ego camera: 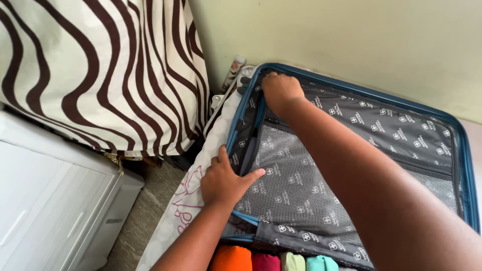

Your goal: The person folds various items of clothing and places them into a blue suitcase on a bed, then fastens the internal straps, zips the internal compartment, and finally zips the outer suitcase closed.

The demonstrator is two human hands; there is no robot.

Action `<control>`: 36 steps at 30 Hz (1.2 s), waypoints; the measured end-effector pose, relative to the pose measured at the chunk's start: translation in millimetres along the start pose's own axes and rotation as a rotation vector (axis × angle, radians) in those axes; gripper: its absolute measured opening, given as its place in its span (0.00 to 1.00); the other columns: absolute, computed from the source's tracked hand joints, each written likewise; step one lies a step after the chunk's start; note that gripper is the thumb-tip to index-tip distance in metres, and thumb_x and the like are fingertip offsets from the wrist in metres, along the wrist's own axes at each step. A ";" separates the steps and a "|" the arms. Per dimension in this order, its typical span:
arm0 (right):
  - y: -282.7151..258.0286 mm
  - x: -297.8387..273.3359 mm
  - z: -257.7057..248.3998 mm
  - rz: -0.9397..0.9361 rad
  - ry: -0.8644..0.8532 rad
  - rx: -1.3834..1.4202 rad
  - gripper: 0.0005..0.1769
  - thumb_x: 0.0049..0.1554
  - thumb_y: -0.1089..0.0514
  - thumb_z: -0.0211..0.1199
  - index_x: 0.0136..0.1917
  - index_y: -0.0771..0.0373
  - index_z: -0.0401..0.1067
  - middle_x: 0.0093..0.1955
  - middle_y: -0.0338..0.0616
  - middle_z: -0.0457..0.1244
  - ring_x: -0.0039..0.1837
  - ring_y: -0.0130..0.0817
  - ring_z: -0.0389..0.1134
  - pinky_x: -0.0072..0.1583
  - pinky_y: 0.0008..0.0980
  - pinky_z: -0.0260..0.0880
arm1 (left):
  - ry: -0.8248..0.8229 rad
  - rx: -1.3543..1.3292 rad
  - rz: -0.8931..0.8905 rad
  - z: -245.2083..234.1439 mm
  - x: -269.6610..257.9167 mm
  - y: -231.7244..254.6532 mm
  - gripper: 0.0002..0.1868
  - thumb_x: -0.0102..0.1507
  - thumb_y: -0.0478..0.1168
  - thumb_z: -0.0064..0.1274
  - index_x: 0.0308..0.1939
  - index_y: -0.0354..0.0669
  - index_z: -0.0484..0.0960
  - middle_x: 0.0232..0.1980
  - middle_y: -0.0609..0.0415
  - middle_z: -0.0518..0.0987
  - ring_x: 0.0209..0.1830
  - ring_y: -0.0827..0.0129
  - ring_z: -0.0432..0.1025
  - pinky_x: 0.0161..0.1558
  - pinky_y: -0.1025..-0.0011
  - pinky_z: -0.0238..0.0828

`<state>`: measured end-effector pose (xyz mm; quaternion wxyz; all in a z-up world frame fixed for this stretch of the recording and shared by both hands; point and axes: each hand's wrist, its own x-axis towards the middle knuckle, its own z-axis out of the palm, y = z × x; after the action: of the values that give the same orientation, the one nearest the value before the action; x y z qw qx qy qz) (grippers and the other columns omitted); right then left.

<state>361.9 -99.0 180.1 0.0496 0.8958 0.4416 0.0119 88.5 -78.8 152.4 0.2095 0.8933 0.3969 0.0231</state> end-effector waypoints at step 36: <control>-122.3 -233.7 22.2 -0.577 -0.124 0.465 0.12 0.62 0.53 0.56 0.49 0.65 0.71 0.50 0.50 0.67 0.54 0.52 0.69 0.54 0.50 0.69 | 0.109 -0.378 0.015 36.7 15.5 -27.4 0.34 0.59 0.60 0.55 0.61 0.41 0.75 0.47 0.38 0.83 0.48 0.42 0.78 0.48 0.49 0.74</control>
<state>124.3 -211.9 151.1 -0.1274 0.7209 0.6628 -0.1573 87.5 -64.3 106.3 0.3515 0.8385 0.3895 0.1474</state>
